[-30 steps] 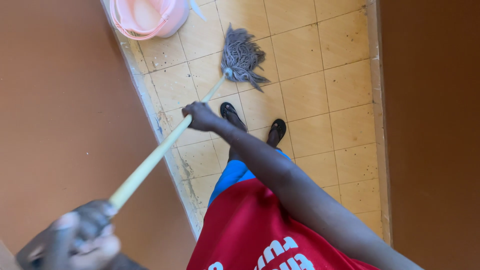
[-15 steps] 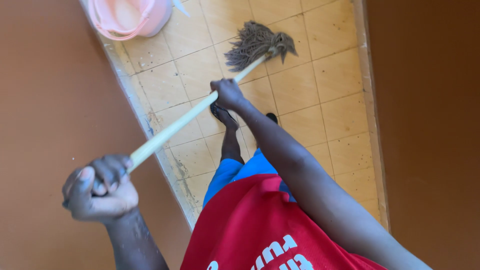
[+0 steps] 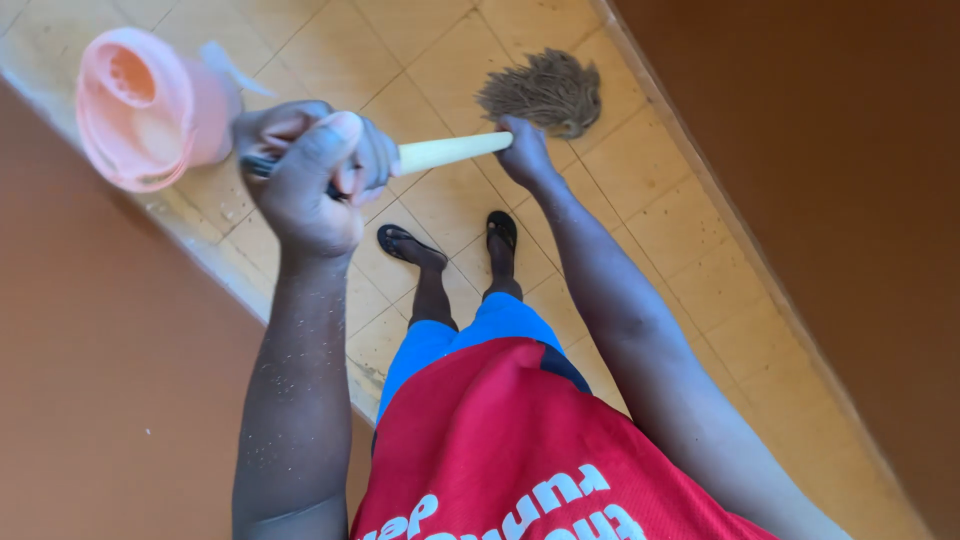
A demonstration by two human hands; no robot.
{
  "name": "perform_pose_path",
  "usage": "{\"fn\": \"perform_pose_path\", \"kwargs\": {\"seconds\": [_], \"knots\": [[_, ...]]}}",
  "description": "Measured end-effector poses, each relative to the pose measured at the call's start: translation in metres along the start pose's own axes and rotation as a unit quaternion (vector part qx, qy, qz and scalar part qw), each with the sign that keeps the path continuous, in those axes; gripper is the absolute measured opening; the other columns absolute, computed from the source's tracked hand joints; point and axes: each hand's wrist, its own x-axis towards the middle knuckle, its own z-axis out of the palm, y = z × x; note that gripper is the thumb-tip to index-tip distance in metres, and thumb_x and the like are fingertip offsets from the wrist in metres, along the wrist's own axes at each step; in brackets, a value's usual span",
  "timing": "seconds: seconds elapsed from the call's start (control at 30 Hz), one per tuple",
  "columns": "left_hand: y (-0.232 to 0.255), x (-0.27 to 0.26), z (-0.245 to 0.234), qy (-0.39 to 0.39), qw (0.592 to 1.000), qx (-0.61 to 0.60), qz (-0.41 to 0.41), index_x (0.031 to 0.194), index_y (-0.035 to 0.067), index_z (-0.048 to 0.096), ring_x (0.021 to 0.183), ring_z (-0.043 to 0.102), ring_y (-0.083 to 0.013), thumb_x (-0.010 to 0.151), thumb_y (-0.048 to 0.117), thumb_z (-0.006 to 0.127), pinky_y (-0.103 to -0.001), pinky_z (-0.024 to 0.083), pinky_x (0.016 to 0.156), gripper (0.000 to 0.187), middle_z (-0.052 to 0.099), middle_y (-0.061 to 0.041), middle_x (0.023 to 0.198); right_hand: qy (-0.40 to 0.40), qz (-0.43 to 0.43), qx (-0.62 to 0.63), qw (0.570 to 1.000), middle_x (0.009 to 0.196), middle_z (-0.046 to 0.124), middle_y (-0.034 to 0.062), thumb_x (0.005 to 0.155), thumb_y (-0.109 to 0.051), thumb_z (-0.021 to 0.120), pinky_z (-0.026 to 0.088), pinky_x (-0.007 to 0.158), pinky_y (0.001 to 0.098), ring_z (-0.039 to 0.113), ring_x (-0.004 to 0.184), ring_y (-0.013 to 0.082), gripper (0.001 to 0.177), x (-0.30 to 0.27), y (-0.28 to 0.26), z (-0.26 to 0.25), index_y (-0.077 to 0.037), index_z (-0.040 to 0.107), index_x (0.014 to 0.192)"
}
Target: The person mops a tiled floor, periodically dipping the mop into a bucket of water to rinse it. After cleaning the hallway, they move the bucket to mop the area near a door.
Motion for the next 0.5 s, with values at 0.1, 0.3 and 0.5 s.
{"fn": "perform_pose_path", "kwargs": {"seconds": [0.1, 0.3, 0.5], "knots": [[-0.054, -0.002, 0.015, -0.042, 0.997, -0.019, -0.065, 0.067, 0.004, 0.041, 0.044, 0.044, -0.0191, 0.097, 0.0, 0.058, -0.04, 0.042, 0.049, 0.035, 0.038, -0.005, 0.055, 0.052, 0.049, -0.041, 0.997, 0.086, 0.071, 0.018, 0.085, -0.016, 0.073, 0.052, 0.073, 0.0483, 0.069, 0.088, 0.0412, 0.008, -0.044, 0.072, -0.026, -0.009, 0.068, 0.084], [-0.137, 0.0, 0.052, -0.11, 0.966, -0.054, -0.229, 0.055, 0.004, 0.045, 0.043, 0.043, -0.0173, 0.09, -0.001, 0.061, -0.033, 0.03, 0.044, 0.039, 0.042, -0.005, 0.051, 0.091, 0.195, -0.031, 0.976, 0.086, 0.07, 0.016, 0.082, -0.021, 0.082, 0.053, 0.072, 0.0429, 0.068, 0.081, 0.0362, 0.02, -0.137, 0.161, -0.062, -0.009, 0.067, 0.086], [-0.132, -0.03, 0.093, -0.15, 0.932, 0.002, -0.33, 0.061, -0.001, 0.061, 0.042, 0.041, -0.0095, 0.084, -0.001, 0.058, -0.029, 0.028, 0.042, 0.023, 0.049, -0.002, 0.05, 0.076, 0.191, -0.023, 0.978, 0.084, 0.069, 0.0148, 0.076, -0.019, 0.085, 0.052, 0.071, 0.0421, 0.069, 0.082, 0.0342, 0.021, -0.229, 0.186, -0.039, -0.008, 0.067, 0.079]]}}
